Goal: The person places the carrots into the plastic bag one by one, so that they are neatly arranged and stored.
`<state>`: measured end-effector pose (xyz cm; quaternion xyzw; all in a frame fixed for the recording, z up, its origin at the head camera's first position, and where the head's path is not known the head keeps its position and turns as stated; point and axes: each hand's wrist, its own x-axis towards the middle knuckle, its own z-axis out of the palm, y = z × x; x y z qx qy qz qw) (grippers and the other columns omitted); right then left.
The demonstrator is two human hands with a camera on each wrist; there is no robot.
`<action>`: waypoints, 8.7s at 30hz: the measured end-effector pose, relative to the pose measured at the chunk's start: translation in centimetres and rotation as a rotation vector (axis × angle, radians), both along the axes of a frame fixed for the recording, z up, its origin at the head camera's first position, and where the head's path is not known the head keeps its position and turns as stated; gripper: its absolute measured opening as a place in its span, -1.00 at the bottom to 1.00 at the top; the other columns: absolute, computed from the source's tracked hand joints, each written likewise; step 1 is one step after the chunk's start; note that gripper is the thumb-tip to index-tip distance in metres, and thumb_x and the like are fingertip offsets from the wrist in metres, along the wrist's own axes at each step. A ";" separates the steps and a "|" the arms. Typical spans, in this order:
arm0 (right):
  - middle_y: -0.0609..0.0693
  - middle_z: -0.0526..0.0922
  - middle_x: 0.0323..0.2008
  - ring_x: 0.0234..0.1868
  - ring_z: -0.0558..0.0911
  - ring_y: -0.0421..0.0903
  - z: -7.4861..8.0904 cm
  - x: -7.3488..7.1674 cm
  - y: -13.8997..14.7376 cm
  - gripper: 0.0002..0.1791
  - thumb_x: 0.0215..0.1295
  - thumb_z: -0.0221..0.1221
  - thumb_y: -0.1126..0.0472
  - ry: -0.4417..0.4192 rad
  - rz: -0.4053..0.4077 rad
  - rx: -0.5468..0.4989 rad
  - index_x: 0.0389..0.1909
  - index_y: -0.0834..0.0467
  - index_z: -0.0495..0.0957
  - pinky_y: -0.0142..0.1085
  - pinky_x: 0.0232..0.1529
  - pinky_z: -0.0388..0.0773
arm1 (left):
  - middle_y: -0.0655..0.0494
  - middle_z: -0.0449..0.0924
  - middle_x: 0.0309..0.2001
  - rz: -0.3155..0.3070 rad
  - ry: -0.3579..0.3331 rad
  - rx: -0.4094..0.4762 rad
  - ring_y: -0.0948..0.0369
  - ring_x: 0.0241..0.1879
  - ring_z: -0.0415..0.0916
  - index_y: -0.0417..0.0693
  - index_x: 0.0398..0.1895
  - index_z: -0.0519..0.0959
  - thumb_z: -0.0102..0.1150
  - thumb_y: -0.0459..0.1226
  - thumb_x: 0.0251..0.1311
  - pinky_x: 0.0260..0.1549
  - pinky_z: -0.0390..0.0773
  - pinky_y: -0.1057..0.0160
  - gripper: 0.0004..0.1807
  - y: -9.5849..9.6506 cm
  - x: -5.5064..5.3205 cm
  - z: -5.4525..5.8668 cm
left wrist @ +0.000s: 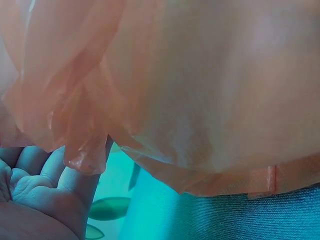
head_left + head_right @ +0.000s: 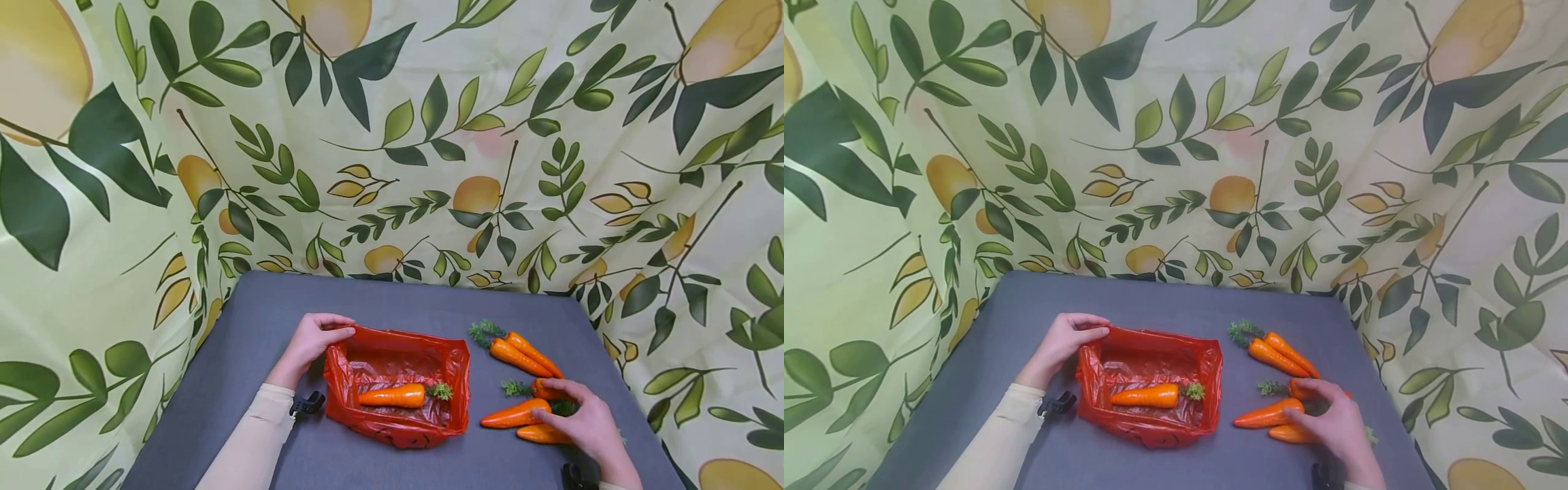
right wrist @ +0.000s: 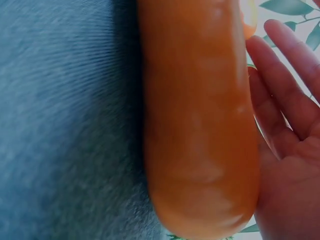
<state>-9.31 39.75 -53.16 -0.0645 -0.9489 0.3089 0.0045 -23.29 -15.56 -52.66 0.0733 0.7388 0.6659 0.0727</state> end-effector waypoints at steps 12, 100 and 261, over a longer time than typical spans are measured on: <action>0.07 0.78 0.25 0.24 0.54 -0.26 -0.5 0.7 0.4 -0.33 0.03 0.73 -0.24 0.055 0.020 0.033 0.15 -0.07 0.83 -0.21 0.19 0.45 | -0.10 0.89 -0.04 0.004 -0.006 0.002 -0.07 -0.12 0.83 -0.22 0.10 0.85 0.56 -0.25 0.37 -0.24 0.86 0.23 -0.69 0.0 0.0 0.0; -0.05 0.86 -0.08 -0.08 0.67 -0.40 7.1 -1.8 -5.1 -0.52 0.00 0.78 0.20 0.420 0.276 -0.080 -0.01 -0.07 0.90 -0.59 -0.15 0.66 | -0.12 0.88 -0.05 0.002 -0.021 0.015 -0.24 -0.08 0.81 -0.22 0.10 0.85 0.55 -0.26 0.38 -0.26 0.87 0.20 -0.69 0.0 -0.1 0.1; -0.27 0.80 0.23 0.27 0.74 -0.14 8.5 -5.1 -16.2 -0.31 0.16 0.67 -0.23 0.452 0.433 -0.011 0.33 -0.28 0.74 0.08 0.20 0.79 | -0.08 0.89 -0.07 0.000 -0.013 0.036 0.09 -0.19 0.82 -0.24 0.07 0.85 0.54 -0.28 0.38 -0.25 0.86 0.25 -0.72 -0.2 -0.2 0.1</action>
